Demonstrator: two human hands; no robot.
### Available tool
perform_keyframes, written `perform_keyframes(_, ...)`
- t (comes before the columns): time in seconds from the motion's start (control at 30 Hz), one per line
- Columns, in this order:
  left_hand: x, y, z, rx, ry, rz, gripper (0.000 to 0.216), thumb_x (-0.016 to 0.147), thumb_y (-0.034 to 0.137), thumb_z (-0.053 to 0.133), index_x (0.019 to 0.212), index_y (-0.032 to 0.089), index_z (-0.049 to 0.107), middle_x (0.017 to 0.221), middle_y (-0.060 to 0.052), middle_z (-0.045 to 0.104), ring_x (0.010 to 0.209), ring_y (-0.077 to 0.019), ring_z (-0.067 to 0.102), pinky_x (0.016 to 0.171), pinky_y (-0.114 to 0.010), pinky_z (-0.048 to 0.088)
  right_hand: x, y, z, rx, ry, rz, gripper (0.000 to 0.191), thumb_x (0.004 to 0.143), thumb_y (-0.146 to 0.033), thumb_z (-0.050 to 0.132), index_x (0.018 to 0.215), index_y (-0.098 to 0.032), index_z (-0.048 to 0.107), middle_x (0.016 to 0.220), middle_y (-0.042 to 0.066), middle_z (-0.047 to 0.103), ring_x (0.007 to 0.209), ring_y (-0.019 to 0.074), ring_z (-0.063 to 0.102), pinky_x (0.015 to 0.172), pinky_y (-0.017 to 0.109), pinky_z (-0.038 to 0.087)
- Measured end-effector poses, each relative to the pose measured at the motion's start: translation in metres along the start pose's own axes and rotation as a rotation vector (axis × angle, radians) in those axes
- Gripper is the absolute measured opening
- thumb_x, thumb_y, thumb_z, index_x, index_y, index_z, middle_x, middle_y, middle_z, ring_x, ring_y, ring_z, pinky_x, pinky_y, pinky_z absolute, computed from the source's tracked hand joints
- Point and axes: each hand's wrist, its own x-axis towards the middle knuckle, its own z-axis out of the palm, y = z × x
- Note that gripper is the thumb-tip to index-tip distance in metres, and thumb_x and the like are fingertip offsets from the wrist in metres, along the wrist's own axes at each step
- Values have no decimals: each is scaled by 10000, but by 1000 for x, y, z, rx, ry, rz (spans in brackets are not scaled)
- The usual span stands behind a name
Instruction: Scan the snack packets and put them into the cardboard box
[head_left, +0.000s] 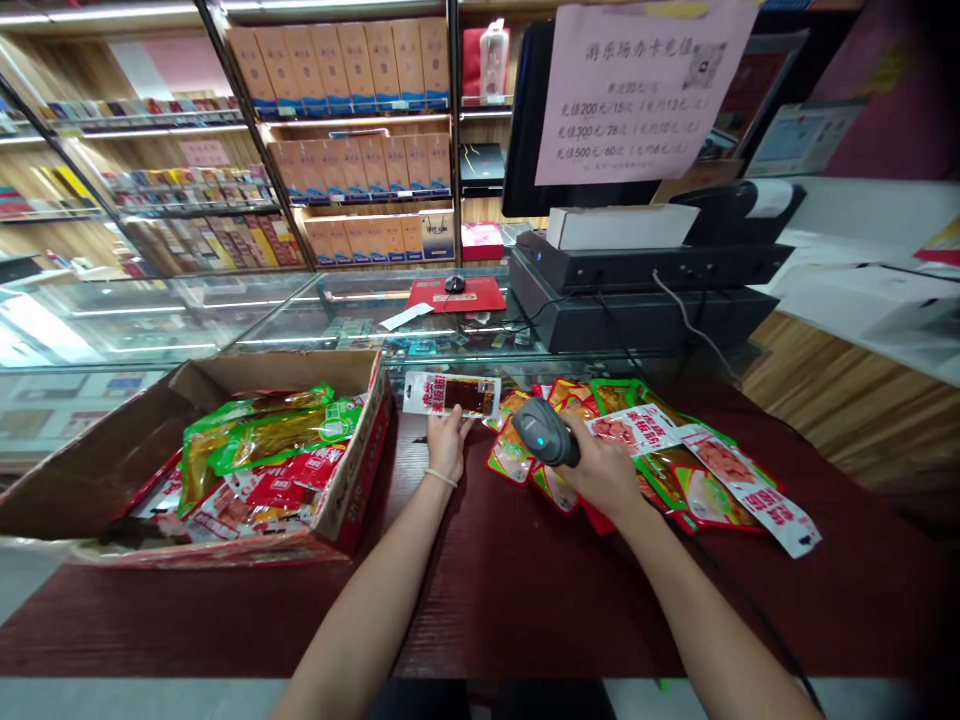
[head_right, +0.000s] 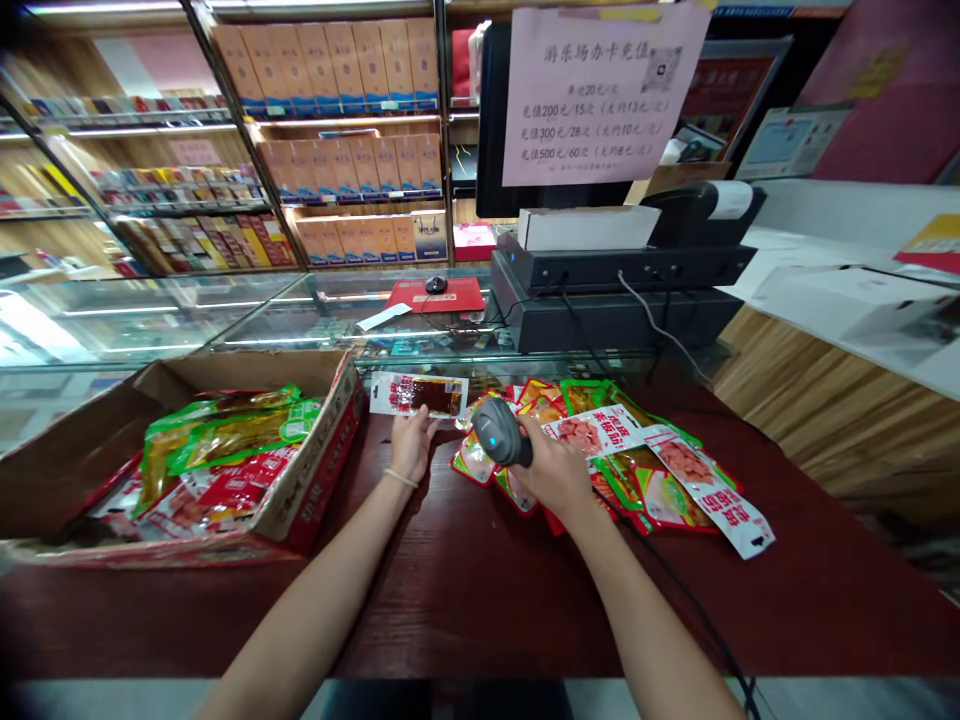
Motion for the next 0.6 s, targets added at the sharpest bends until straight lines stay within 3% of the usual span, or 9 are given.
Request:
perform_keyframes(0.13,0,0,-1,34,-15,10,331,694,295,748,808,189,456,697,68,542,714,-74,587,890,-366,517,-2,-1,3,-14,-41,-31,526,767,-366,599,1266,-211,540,803,62,738,664,253,674,575,292,375)
perform_keyframes(0.3,2,-1,-1,78,-19,18,344,718,331,728,923,189,491,797,29,608,792,-106,632,867,-357,528,-3,-1,4,-14,-81,-30,429,750,-372,608,1150,-217,596,801,61,738,685,256,673,578,294,361)
perform_keyframes(0.43,4,-4,-3,149,22,33,336,753,349,697,959,200,477,824,21,623,830,-111,641,866,-348,536,-2,-2,1,12,-82,-5,455,775,-379,589,1202,-223,570,846,58,747,700,254,677,585,293,357)
perform_keyframes(0.6,4,-5,-2,246,10,86,351,808,313,633,1094,212,456,1016,-39,661,935,-142,657,848,-340,549,1,-2,0,-25,-71,30,462,771,-357,586,1217,-237,578,868,57,748,727,250,674,610,296,363)
